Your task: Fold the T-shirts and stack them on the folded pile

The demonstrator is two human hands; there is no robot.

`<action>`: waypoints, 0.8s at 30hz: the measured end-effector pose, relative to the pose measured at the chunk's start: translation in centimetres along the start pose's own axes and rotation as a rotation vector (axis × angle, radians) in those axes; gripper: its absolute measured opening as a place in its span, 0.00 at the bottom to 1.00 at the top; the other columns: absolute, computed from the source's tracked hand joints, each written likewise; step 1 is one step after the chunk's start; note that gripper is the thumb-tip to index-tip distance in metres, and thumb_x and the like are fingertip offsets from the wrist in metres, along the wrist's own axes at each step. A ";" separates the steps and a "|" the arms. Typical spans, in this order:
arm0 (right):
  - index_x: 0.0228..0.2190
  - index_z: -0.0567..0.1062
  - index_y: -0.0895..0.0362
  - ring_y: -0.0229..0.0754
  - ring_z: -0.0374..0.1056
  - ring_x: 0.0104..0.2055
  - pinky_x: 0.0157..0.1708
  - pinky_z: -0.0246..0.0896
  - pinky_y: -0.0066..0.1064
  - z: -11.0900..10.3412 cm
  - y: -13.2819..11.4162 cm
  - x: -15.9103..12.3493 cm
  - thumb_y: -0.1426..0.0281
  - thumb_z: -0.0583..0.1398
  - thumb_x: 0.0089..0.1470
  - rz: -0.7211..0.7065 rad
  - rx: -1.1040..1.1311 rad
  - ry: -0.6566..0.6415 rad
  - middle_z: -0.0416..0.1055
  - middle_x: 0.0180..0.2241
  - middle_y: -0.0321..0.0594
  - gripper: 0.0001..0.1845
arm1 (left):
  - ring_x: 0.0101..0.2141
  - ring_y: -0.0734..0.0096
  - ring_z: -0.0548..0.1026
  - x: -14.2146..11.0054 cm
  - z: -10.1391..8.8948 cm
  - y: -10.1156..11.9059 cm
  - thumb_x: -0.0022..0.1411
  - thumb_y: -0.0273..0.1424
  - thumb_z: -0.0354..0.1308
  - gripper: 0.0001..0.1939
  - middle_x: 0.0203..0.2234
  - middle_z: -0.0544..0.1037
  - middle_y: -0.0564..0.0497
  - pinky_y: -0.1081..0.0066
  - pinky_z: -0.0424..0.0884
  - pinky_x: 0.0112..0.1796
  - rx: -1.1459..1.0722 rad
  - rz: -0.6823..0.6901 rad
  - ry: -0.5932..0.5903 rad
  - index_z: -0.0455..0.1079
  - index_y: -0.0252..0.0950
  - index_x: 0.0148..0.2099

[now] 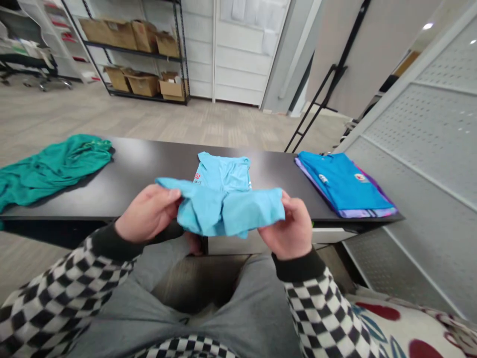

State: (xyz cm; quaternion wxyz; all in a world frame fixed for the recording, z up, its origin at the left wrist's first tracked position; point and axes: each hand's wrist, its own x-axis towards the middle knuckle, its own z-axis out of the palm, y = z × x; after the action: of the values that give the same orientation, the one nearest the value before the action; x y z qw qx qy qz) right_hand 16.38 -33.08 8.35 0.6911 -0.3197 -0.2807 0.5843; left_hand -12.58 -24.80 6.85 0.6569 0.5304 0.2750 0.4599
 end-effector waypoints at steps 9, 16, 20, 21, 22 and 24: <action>0.43 0.78 0.50 0.46 0.80 0.58 0.54 0.81 0.37 -1.6 2.2 17.1 0.58 0.59 0.73 0.024 -0.150 0.287 0.82 0.51 0.45 0.11 | 0.44 0.59 0.84 14.1 -4.2 -4.4 0.67 0.43 0.65 0.22 0.51 0.85 0.38 0.62 0.80 0.44 0.226 -0.005 0.420 0.76 0.36 0.57; 0.57 0.82 0.46 0.57 0.77 0.64 0.69 0.70 0.57 -7.1 1.6 7.3 0.54 0.71 0.66 -0.206 -1.014 -0.077 0.81 0.61 0.46 0.21 | 0.57 0.52 0.82 4.4 -6.3 -5.6 0.71 0.36 0.65 0.18 0.56 0.85 0.41 0.53 0.74 0.63 1.040 0.433 -0.079 0.82 0.40 0.60; 0.66 0.79 0.40 0.63 0.64 0.76 0.78 0.50 0.65 -8.2 2.7 3.0 0.57 0.75 0.62 -0.218 -1.423 -0.402 0.71 0.72 0.43 0.32 | 0.64 0.45 0.79 1.2 -6.4 -5.8 0.69 0.42 0.71 0.25 0.63 0.82 0.42 0.49 0.71 0.66 1.320 0.480 -0.308 0.80 0.45 0.65; 0.67 0.78 0.38 0.64 0.61 0.78 0.79 0.47 0.67 -8.7 3.4 2.3 0.60 0.75 0.62 -0.239 -1.474 -0.438 0.69 0.73 0.41 0.35 | 0.65 0.44 0.77 0.7 -6.5 -6.1 0.69 0.42 0.71 0.25 0.64 0.81 0.42 0.48 0.71 0.67 1.364 0.487 -0.332 0.80 0.46 0.66; 0.68 0.77 0.37 0.64 0.60 0.78 0.79 0.45 0.69 -9.3 4.1 1.7 0.62 0.75 0.62 -0.271 -1.513 -0.447 0.68 0.74 0.41 0.35 | 0.66 0.45 0.76 0.1 -6.7 -6.4 0.70 0.41 0.70 0.24 0.64 0.82 0.43 0.48 0.70 0.67 1.392 0.500 -0.340 0.80 0.46 0.66; 0.67 0.78 0.36 0.62 0.63 0.77 0.78 0.47 0.70 -10.4 5.2 0.9 0.68 0.70 0.67 -0.361 -1.551 -0.421 0.71 0.72 0.40 0.30 | 0.65 0.49 0.78 -0.8 -7.0 -6.9 0.74 0.34 0.66 0.19 0.61 0.84 0.45 0.50 0.71 0.65 1.411 0.547 -0.313 0.81 0.47 0.64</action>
State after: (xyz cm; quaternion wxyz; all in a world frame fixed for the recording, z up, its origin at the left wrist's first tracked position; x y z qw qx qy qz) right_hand 21.15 -32.80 -2.25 0.2899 -0.5399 -0.7755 0.1519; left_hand -16.76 -22.53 -1.86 0.0576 0.9315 0.2662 0.2411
